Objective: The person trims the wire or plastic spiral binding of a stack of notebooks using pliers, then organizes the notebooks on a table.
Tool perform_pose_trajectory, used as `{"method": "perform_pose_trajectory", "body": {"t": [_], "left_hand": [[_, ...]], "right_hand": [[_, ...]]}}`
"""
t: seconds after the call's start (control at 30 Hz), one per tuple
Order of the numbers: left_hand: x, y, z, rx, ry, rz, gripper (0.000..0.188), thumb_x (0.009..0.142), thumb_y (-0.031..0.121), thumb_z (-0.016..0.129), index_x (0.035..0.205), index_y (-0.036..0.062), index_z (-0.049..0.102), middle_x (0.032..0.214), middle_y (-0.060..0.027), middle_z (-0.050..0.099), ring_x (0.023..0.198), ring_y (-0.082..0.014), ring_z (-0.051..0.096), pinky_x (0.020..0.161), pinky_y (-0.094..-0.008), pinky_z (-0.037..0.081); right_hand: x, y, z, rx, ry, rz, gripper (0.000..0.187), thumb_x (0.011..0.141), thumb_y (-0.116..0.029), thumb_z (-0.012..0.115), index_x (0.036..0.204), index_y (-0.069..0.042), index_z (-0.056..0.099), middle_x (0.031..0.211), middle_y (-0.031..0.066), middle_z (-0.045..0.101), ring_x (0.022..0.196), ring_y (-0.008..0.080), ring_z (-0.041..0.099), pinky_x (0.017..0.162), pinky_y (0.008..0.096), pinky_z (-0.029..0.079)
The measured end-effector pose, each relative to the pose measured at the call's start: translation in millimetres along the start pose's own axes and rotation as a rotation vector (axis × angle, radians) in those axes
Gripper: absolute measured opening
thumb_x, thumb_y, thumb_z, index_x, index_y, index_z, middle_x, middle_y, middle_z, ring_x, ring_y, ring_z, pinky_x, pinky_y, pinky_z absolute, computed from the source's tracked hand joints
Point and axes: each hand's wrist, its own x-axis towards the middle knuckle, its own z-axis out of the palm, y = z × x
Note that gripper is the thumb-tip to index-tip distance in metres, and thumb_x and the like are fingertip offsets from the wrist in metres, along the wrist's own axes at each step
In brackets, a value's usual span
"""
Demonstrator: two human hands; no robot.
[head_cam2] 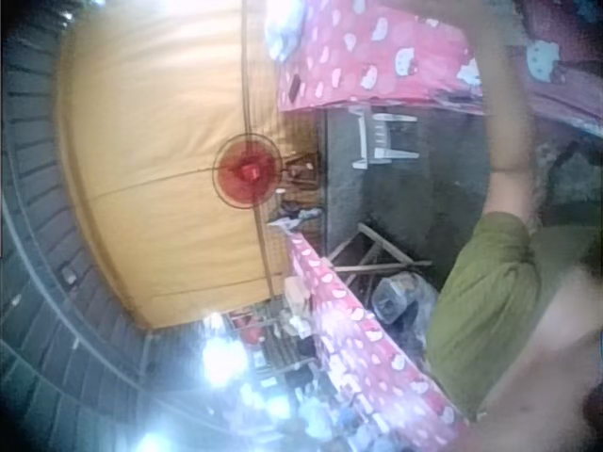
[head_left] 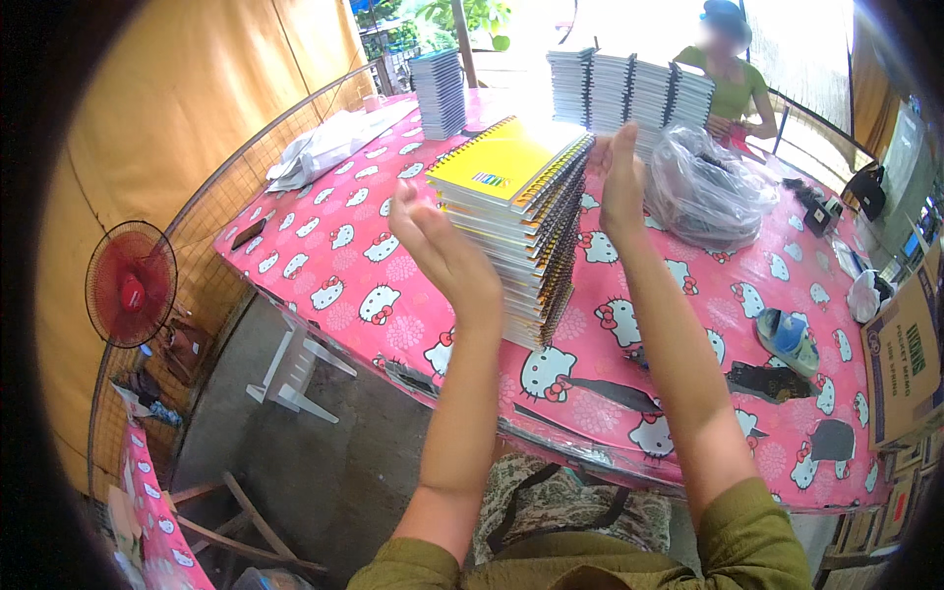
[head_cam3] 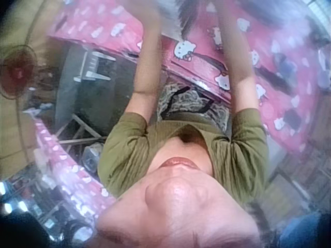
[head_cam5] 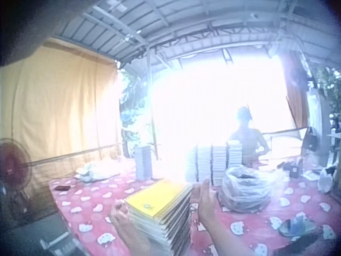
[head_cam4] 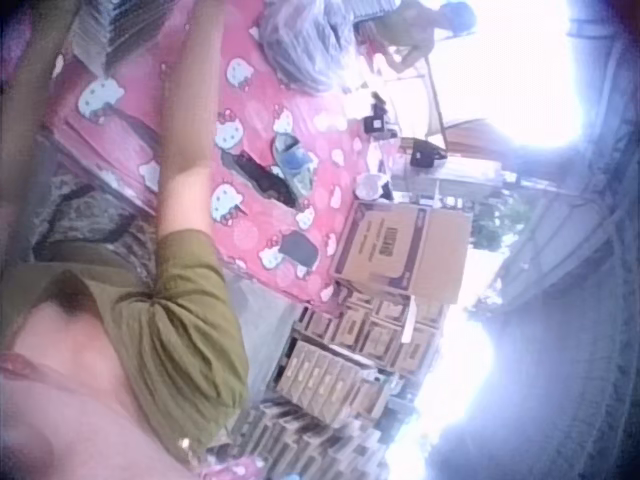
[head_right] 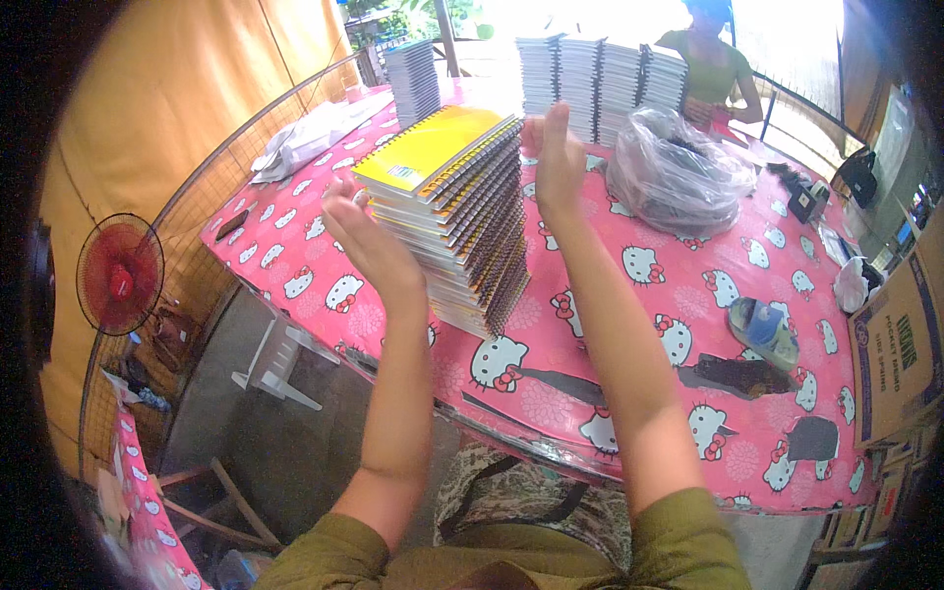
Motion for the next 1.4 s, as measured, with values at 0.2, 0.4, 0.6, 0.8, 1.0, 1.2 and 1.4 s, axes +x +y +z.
{"method": "perform_pose_trajectory", "body": {"t": [0.2,0.4,0.6,0.8,1.0,1.2,1.4], "left_hand": [[17.0,18.6,18.0,0.260,-0.215,0.051,0.055,0.099,0.047,0.036,0.114,-0.0048,0.046,0.112,-0.0182,0.047,0.109,-0.0267,0.045,0.100,-0.0367,0.032],[20.7,21.8,10.0,0.259,-0.246,0.060,0.058,0.098,0.047,0.041,0.125,-0.0048,0.038,0.127,-0.0191,0.036,0.121,-0.0276,0.036,0.103,-0.0403,0.029],[-39.4,27.5,-77.1,-0.111,-0.282,-0.738,0.080,0.092,0.053,0.048,0.142,-0.0006,0.015,0.144,-0.0159,0.018,0.136,-0.0290,0.018,0.112,-0.0543,0.009],[-94.8,-22.4,-89.7,-0.359,-0.059,-1.429,0.109,0.079,0.073,0.048,0.149,0.0042,0.002,0.156,-0.0135,0.007,0.144,-0.0270,0.008,0.108,-0.0652,0.007],[-90.2,-44.3,-48.9,-0.537,-0.013,-1.412,0.097,0.081,0.076,0.042,0.147,0.0081,0.017,0.148,-0.0123,0.025,0.139,-0.0279,0.022,0.112,-0.0597,0.009],[-58.1,-89.9,-6.1,-0.469,0.077,-1.313,0.096,0.080,0.076,0.043,0.147,0.0104,0.020,0.148,-0.0133,0.026,0.137,-0.0312,0.025,0.111,-0.0605,0.013],[-17.3,-155.8,39.7,-0.468,0.111,-1.285,0.083,0.084,0.074,0.036,0.146,0.0207,0.026,0.149,-0.0094,0.028,0.138,-0.0333,0.025,0.110,-0.0620,0.011]], "right_hand": [[18.7,-32.4,26.5,-0.135,-0.007,-0.004,0.084,0.094,-0.066,0.028,0.075,0.006,0.069,0.071,0.0154,0.064,0.073,0.0224,0.061,0.075,0.0338,0.045],[13.8,-24.8,7.4,-0.233,-0.086,-0.118,0.077,0.095,-0.063,0.028,0.113,0.006,0.056,0.109,0.0197,0.060,0.101,0.0235,0.055,0.088,0.0355,0.041],[-108.9,-1.9,-68.6,0.049,-0.167,0.937,0.083,0.089,-0.071,0.031,0.140,-0.005,0.027,0.138,0.0159,0.036,0.127,0.0272,0.034,0.106,0.0413,0.028],[-146.5,-4.4,-40.5,0.203,-0.242,1.157,0.093,0.087,-0.074,0.030,0.149,-0.006,0.016,0.150,0.0162,0.026,0.138,0.0272,0.024,0.112,0.0425,0.021],[-127.7,24.5,-26.4,0.290,-0.337,1.002,0.089,0.089,-0.072,0.029,0.144,-0.002,0.030,0.148,0.0126,0.034,0.135,0.0238,0.030,0.111,0.0401,0.021],[-71.7,81.9,-14.6,0.253,-0.500,1.025,0.090,0.089,-0.073,0.027,0.143,-0.001,0.031,0.144,0.0136,0.038,0.132,0.0248,0.036,0.110,0.0407,0.023],[-9.4,136.2,-38.1,-0.380,-0.749,0.721,0.063,0.091,-0.056,0.048,0.119,-0.001,0.059,0.126,0.0223,0.053,0.119,0.0306,0.048,0.101,0.0406,0.035]]}}
